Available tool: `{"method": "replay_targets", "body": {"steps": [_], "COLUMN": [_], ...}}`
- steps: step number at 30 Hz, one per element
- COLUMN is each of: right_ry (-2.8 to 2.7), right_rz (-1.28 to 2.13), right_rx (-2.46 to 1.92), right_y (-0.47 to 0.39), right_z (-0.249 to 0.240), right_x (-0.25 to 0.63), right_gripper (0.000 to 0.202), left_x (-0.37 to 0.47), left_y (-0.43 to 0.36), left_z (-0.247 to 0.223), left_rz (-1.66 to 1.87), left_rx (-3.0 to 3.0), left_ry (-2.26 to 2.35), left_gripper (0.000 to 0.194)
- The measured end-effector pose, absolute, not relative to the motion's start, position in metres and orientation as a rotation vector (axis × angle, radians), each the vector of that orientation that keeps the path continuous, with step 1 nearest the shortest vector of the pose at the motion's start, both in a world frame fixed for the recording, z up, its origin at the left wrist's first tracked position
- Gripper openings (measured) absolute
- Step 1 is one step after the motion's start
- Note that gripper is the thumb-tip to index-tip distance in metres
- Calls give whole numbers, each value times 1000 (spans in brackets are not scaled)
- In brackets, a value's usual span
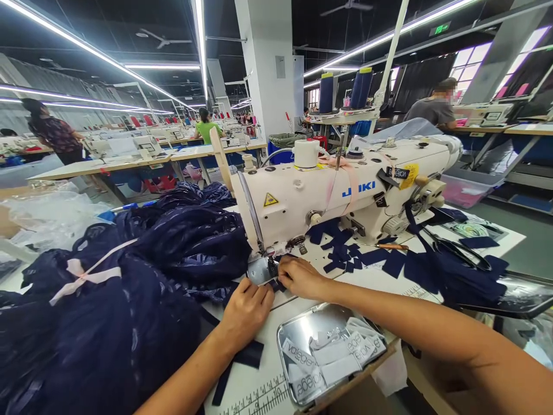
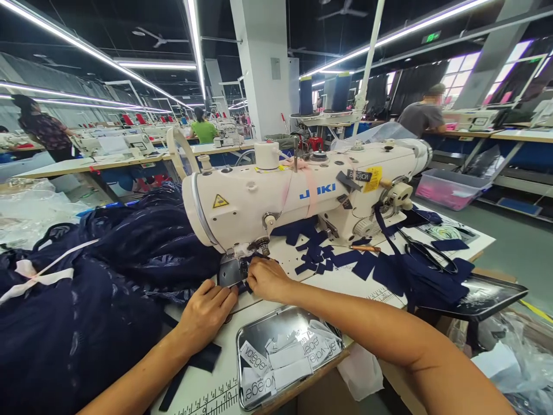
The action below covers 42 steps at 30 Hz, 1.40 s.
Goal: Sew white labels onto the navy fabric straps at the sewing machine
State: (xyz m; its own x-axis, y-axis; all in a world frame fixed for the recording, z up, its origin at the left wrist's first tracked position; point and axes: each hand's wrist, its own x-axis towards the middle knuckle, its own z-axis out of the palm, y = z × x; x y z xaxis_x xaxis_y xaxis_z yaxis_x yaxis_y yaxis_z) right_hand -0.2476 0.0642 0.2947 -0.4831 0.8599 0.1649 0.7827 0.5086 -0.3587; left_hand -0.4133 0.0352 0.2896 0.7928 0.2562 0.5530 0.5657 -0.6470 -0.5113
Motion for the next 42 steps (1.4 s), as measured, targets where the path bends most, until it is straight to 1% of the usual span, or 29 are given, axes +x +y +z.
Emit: {"method": "replay_targets", "body": {"steps": [5,15,18,22,24,28,30,35,42], "right_ry": [-2363,-2348,-2325,-2372,-2480,-2709,-2799,-2929,-2905], "right_rz": [408,375,428,514,393,-80,-221,-318,-371], "right_rx": [-1390,-1383,-1341,-1161,-1072,-1031,-966,-658,-677], "right_y": [67,64,64,61,55,40,38,57,81], "right_z": [292,294,295,292,290,291,294,298,294], "right_x": [-249,-251,-248,-238,-234,-234,-233,-224,-214], "right_gripper": [16,16,14,11,14,17,18,22,29], "left_x": [-410,-407,-404,-400,-400,-411,-420,-425,-394], "left_y": [36,36,35,35,36,34,32,30,40], "left_z": [288,288,288,286,285,292,297,296,278], "left_rz": [-531,-463,-429,-402,-399,-359,-358,-454,-491], "left_rx": [-2283,-2309,-2325,-2354,-2377,-2444,-2512,-2742,-2577], "left_ry": [-625,-608,-635,-678,-706,-776,-771,-690,-917], "left_gripper": [27,27,28,26,25,16,13,14,14]}}
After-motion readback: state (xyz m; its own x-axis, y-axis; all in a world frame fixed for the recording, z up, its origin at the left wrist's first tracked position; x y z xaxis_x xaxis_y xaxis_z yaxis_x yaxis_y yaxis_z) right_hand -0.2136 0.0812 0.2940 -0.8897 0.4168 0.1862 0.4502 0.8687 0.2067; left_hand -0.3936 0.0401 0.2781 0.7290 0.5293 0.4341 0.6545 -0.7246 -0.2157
